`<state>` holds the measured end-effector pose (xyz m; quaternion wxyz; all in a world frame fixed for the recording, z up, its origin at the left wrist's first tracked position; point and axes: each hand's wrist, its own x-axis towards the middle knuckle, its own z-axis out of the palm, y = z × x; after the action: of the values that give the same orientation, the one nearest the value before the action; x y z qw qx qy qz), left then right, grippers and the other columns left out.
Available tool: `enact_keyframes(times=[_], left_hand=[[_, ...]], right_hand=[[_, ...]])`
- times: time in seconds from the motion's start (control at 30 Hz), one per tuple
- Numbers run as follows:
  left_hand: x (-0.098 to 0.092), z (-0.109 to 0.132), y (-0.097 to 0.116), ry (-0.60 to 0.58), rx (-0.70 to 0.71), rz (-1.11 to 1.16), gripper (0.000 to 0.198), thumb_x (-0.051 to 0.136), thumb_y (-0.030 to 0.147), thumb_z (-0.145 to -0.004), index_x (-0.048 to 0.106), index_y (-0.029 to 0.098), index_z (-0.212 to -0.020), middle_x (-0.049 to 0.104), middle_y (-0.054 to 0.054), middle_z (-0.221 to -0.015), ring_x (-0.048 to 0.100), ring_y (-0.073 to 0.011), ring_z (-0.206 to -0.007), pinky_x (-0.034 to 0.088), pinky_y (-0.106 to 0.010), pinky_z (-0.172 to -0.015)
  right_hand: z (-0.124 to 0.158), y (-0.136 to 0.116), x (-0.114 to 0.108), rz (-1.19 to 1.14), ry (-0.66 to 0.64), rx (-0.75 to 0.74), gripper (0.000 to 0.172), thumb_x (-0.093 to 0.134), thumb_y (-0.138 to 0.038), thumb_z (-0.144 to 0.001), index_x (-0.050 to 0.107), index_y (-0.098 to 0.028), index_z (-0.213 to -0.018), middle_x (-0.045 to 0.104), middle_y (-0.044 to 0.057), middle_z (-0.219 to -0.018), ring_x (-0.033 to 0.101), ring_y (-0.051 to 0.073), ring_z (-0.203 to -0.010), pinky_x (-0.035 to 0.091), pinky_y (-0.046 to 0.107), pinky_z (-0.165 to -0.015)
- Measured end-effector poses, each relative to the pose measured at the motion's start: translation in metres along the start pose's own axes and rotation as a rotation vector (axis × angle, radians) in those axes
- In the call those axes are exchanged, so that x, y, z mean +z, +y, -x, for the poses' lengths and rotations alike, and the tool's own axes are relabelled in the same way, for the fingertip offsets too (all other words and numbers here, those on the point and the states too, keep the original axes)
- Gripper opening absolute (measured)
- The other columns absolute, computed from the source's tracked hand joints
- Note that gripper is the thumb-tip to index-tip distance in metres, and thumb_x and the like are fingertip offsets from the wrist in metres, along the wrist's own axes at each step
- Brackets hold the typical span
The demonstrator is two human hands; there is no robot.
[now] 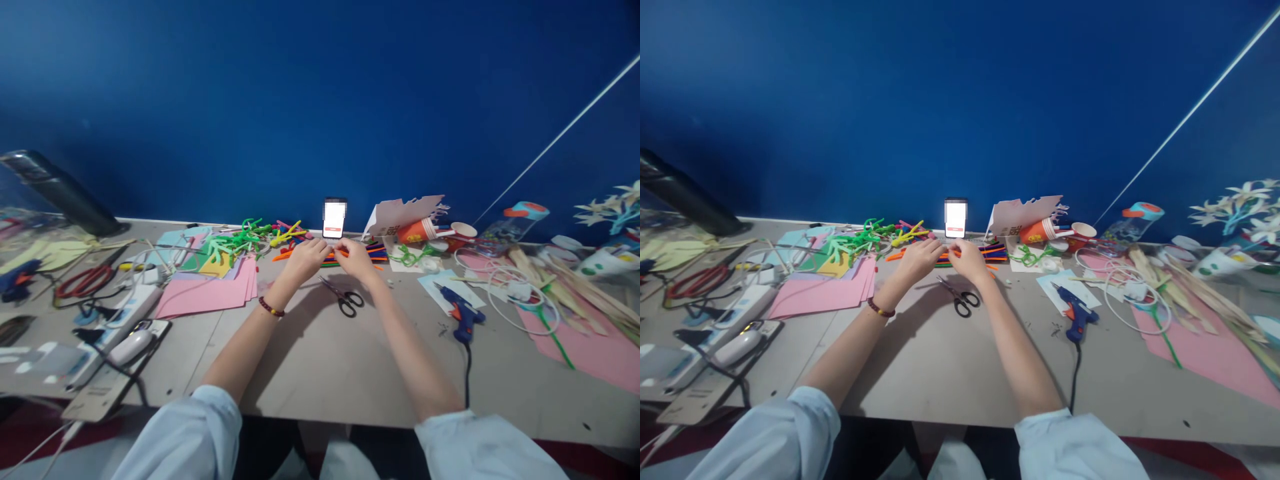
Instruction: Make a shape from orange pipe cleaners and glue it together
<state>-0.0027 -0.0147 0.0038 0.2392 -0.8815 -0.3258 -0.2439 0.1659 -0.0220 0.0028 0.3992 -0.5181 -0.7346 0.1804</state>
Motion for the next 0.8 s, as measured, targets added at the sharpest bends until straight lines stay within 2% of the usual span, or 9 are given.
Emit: enact_keyframes(times=[0.13,0.3,0.47,0.6,0.8], left_hand=[[-0.001,0.000,0.002,-0.033,-0.037,0.061,0.026,0.037,0.002,-0.083,0.061,0.013,-0.084,0.060,-0.009,-0.076,0.056,-0.0195,-0.076,0.039,-0.029,-0.061],[-0.003,0.000,0.003,0.004,-0.247,0.298,0.022,0.041,0.010,-0.083,0.062,0.015,-0.081,0.062,-0.008,-0.077,0.056,-0.0179,-0.073,0.036,-0.026,-0.058],[-0.001,-0.003,0.003,0.010,-0.468,0.636,0.017,0.046,0.013,-0.078,0.062,0.015,-0.072,0.060,-0.004,-0.067,0.050,-0.0135,-0.061,0.031,-0.025,-0.055],[0.001,-0.005,0.001,0.000,-0.621,0.983,0.019,0.048,0.023,-0.078,0.061,0.014,-0.068,0.056,-0.001,-0.061,0.045,-0.0113,-0.056,0.029,-0.024,-0.052],[-0.001,-0.003,-0.007,-0.128,-0.871,1.428,0.026,0.061,0.040,-0.071,0.056,0.016,-0.062,0.039,0.005,-0.047,0.032,-0.0073,-0.044,0.021,-0.023,-0.046]], right_hand=[[0.000,0.001,0.001,-0.029,-0.017,-0.050,0.009,0.049,-0.019,-0.076,0.057,-0.020,-0.076,0.063,0.003,-0.076,0.057,0.019,-0.071,0.041,0.029,-0.065],[0.003,-0.007,0.002,0.135,0.035,-0.114,0.011,0.049,-0.020,-0.079,0.059,-0.020,-0.080,0.061,0.005,-0.078,0.055,0.021,-0.080,0.041,0.030,-0.067],[0.005,-0.015,0.002,0.249,0.077,-0.172,0.011,0.048,-0.019,-0.082,0.060,-0.021,-0.082,0.058,0.007,-0.082,0.054,0.023,-0.088,0.040,0.030,-0.065],[0.006,-0.015,0.004,0.342,0.124,-0.277,0.013,0.046,-0.017,-0.084,0.058,-0.020,-0.081,0.059,0.008,-0.081,0.053,0.024,-0.088,0.040,0.031,-0.067],[0.007,-0.015,0.009,0.444,0.137,-0.398,0.017,0.042,-0.017,-0.088,0.057,-0.019,-0.080,0.061,0.010,-0.081,0.051,0.025,-0.088,0.040,0.034,-0.072]])
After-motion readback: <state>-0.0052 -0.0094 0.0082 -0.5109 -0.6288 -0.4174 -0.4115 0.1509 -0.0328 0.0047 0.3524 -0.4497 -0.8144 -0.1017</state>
